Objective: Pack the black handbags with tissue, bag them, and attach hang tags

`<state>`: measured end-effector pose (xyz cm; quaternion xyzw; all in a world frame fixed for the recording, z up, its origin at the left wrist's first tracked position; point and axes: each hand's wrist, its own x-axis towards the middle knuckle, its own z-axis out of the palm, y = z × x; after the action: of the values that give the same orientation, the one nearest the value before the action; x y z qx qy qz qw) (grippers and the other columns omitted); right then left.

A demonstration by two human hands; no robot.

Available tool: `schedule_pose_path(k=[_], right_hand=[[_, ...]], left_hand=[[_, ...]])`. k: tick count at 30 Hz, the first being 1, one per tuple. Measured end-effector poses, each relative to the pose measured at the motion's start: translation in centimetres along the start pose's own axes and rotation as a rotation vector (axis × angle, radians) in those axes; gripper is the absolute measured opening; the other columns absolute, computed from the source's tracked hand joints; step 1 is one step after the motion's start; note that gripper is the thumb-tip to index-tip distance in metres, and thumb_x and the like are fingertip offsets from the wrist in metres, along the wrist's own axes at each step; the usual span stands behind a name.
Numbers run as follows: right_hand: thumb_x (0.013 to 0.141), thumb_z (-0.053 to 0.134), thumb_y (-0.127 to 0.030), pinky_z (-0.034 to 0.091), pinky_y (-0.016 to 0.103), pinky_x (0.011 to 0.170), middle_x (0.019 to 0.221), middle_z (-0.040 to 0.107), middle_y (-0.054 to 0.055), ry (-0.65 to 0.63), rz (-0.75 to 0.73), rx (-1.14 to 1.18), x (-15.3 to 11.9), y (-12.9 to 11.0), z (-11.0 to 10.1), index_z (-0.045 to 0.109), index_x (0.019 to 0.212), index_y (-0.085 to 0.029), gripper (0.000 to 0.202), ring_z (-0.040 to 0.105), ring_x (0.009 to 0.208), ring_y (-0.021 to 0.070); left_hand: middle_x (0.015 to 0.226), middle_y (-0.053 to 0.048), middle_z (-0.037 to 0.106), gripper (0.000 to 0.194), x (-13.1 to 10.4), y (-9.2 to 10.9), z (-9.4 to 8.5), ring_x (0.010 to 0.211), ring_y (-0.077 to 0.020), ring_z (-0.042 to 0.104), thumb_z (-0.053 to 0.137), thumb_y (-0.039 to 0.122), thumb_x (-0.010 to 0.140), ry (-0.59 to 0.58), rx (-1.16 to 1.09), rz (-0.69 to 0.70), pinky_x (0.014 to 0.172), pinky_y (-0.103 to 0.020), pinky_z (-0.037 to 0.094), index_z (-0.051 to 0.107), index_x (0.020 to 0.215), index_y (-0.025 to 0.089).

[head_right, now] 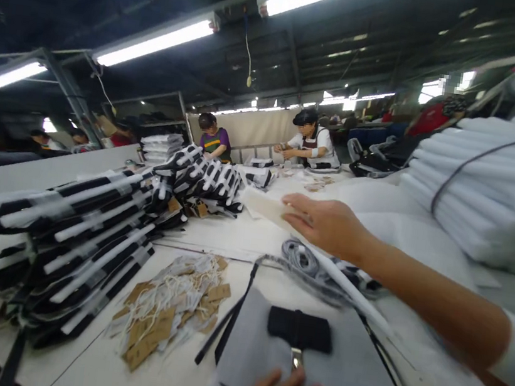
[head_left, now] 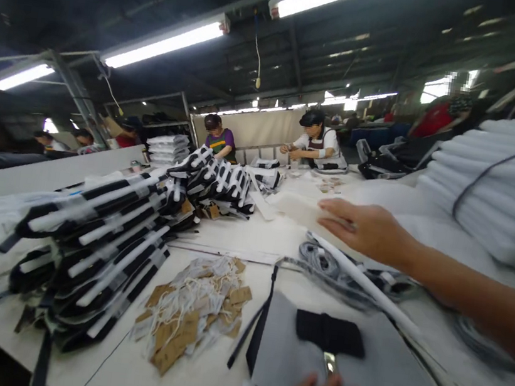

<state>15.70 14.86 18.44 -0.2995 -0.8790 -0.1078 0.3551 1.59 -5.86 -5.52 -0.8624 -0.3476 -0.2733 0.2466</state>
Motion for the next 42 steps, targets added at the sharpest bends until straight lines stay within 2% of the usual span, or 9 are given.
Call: schedule_pose_path(k=[3,6,11,15,18,24,31,36,42], right_hand=[[0.099,0.054,-0.040,0.050,0.028,0.062,0.098,0.078,0.007,-0.070,-0.160,-0.122,-7.0,-3.2,-2.8,0.071,0.116,-0.022,0.030,0.073,0.073,0.0212],[0.100,0.052,-0.029,0.053,0.027,0.063,0.099,0.078,0.006,-0.153,-0.231,-0.063,-13.1,-6.7,-3.3,0.069,0.120,-0.021,0.027,0.074,0.077,0.0194],[0.097,0.049,-0.020,0.057,0.039,0.088,0.119,0.072,0.012,-0.360,-0.156,0.185,-20.6,-11.6,-0.8,0.065,0.129,-0.021,0.036,0.069,0.103,0.0253],[0.095,0.051,-0.024,0.045,0.055,0.108,0.140,0.059,0.015,-0.510,-0.035,0.318,-24.3,-11.9,1.7,0.061,0.137,-0.020,0.043,0.050,0.133,0.0340],[0.096,0.050,-0.025,0.039,0.059,0.111,0.148,0.051,0.015,-0.628,-0.007,0.357,-24.6,-10.8,1.9,0.055,0.142,-0.021,0.047,0.044,0.138,0.0352],[0.095,0.059,-0.038,0.048,0.055,0.105,0.148,0.051,0.015,-0.817,-0.074,0.301,-21.6,-8.7,0.2,0.058,0.140,-0.029,0.046,0.055,0.128,0.0348],[0.097,0.058,-0.037,0.044,0.053,0.110,0.151,0.050,0.003,-0.579,-0.058,0.299,-21.4,-10.2,-0.2,0.061,0.135,-0.039,0.038,0.047,0.137,0.0315],[0.098,0.053,-0.025,0.040,0.049,0.116,0.146,0.054,0.004,-0.633,-0.027,0.436,-23.6,-11.7,0.6,0.053,0.143,-0.034,0.046,0.042,0.141,0.0273],[0.099,0.052,-0.025,0.034,0.050,0.118,0.142,0.058,0.006,-0.613,0.031,0.579,-23.9,-11.7,0.6,0.056,0.141,-0.031,0.043,0.043,0.140,0.0249]], left_hand=[[0.130,0.011,0.067,0.027,0.0,1.3,-2.2,0.117,-0.0161,0.065,0.051,0.035,0.101,0.001,-0.083,-0.073,0.084,-0.028,0.056,0.064,0.124,0.040],[0.137,0.009,0.063,0.031,-1.2,2.8,-4.3,0.126,-0.0159,0.058,0.050,0.033,0.101,0.012,-0.121,-0.101,0.092,-0.029,0.052,0.060,0.131,0.037],[0.131,0.005,0.067,0.035,-2.4,4.4,-5.4,0.124,-0.0178,0.058,0.050,0.031,0.101,-0.036,-0.156,-0.134,0.096,-0.033,0.052,0.057,0.135,0.036],[0.119,0.003,0.071,0.030,-1.9,4.1,-5.5,0.112,-0.0166,0.064,0.052,0.030,0.101,-0.089,-0.186,-0.129,0.094,-0.034,0.054,0.061,0.129,0.032],[0.128,0.003,0.067,0.033,-1.8,3.9,-5.6,0.120,-0.0171,0.060,0.052,0.030,0.101,-0.088,-0.197,-0.126,0.100,-0.034,0.051,0.058,0.134,0.032],[0.135,0.004,0.064,0.036,-2.4,4.1,-5.1,0.125,-0.0177,0.057,0.051,0.029,0.102,-0.104,-0.234,-0.152,0.106,-0.036,0.047,0.055,0.137,0.033],[0.127,0.005,0.068,0.039,-2.9,4.6,-4.3,0.121,-0.0179,0.060,0.055,0.032,0.100,-0.052,-0.207,-0.197,0.098,-0.034,0.050,0.052,0.139,0.036],[0.095,0.004,0.073,0.016,-2.5,4.7,-4.4,0.086,-0.0125,0.067,0.059,0.030,0.098,0.000,-0.253,-0.215,0.071,-0.026,0.048,0.067,0.112,0.030],[0.094,0.001,0.074,0.020,-2.3,4.6,-4.1,0.084,-0.0134,0.068,0.058,0.027,0.097,0.066,-0.221,-0.192,0.068,-0.026,0.047,0.066,0.116,0.029]])
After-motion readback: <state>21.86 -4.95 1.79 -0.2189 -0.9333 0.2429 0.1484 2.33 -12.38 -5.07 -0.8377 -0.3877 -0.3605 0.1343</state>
